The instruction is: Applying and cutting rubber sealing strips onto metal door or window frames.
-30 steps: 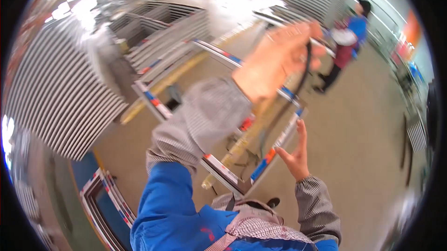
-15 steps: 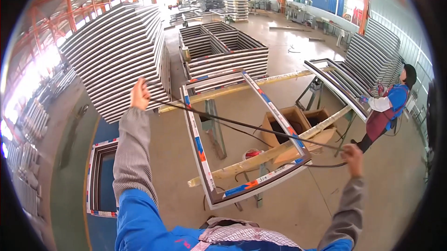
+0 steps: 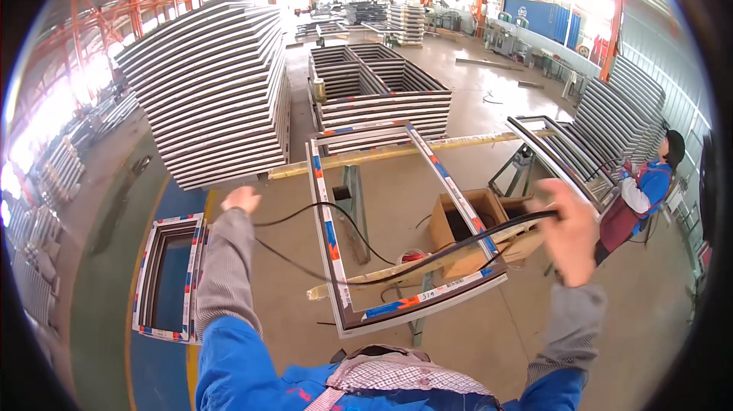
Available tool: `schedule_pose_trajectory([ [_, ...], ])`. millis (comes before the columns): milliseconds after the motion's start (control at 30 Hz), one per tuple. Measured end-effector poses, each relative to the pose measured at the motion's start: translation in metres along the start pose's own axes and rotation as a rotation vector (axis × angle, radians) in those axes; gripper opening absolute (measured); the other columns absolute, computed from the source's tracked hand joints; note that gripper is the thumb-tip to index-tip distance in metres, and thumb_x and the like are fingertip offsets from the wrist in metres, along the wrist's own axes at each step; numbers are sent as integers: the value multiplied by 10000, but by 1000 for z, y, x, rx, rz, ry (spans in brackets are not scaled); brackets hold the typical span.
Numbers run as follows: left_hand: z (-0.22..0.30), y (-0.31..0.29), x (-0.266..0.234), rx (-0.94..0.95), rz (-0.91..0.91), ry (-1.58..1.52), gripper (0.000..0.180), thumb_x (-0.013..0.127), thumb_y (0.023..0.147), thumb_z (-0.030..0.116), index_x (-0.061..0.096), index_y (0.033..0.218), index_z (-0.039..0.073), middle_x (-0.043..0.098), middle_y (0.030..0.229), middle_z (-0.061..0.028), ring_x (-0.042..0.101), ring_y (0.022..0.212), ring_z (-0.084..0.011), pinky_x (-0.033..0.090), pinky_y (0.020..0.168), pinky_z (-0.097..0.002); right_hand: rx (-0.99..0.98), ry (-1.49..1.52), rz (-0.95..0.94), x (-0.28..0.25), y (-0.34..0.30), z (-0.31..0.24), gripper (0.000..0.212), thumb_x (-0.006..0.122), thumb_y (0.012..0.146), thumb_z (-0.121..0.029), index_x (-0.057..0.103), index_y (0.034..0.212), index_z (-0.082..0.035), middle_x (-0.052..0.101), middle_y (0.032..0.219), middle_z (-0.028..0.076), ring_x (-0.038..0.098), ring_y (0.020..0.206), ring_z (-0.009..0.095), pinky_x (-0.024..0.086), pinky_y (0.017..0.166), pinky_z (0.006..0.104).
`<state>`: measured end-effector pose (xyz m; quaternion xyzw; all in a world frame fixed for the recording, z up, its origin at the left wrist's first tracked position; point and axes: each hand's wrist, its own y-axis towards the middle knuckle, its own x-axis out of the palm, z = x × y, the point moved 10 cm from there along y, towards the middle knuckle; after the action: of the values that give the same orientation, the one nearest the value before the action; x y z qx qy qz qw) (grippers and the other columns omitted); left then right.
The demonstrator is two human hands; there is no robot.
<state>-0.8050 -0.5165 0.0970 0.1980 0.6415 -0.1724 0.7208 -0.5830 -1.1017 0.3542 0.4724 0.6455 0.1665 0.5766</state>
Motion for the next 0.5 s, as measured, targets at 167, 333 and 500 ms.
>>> schedule_pose_trajectory([
  [167,279,-188,-125,1198,-209,-1266,362,388,920,288,507,1150,35,557,1100,-69,537,971,-221,401,885,-313,-375,32,-244,110,-1,-110,231,664,668,-127,565,870,-75,595,742,86,578,630,263,434,540,331],
  [333,276,-253,-106,821,-546,-1187,271,487,855,249,570,1007,41,605,868,-59,567,714,-142,458,642,-269,-95,266,-286,157,5,-57,200,640,656,-54,540,828,-33,527,612,94,549,580,235,419,519,302],
  [500,140,-184,-146,532,257,-852,84,559,791,41,614,853,27,527,629,19,428,581,-33,367,509,-189,90,260,-393,170,-62,83,189,647,658,-26,533,805,2,540,649,85,566,615,161,447,578,267],
])
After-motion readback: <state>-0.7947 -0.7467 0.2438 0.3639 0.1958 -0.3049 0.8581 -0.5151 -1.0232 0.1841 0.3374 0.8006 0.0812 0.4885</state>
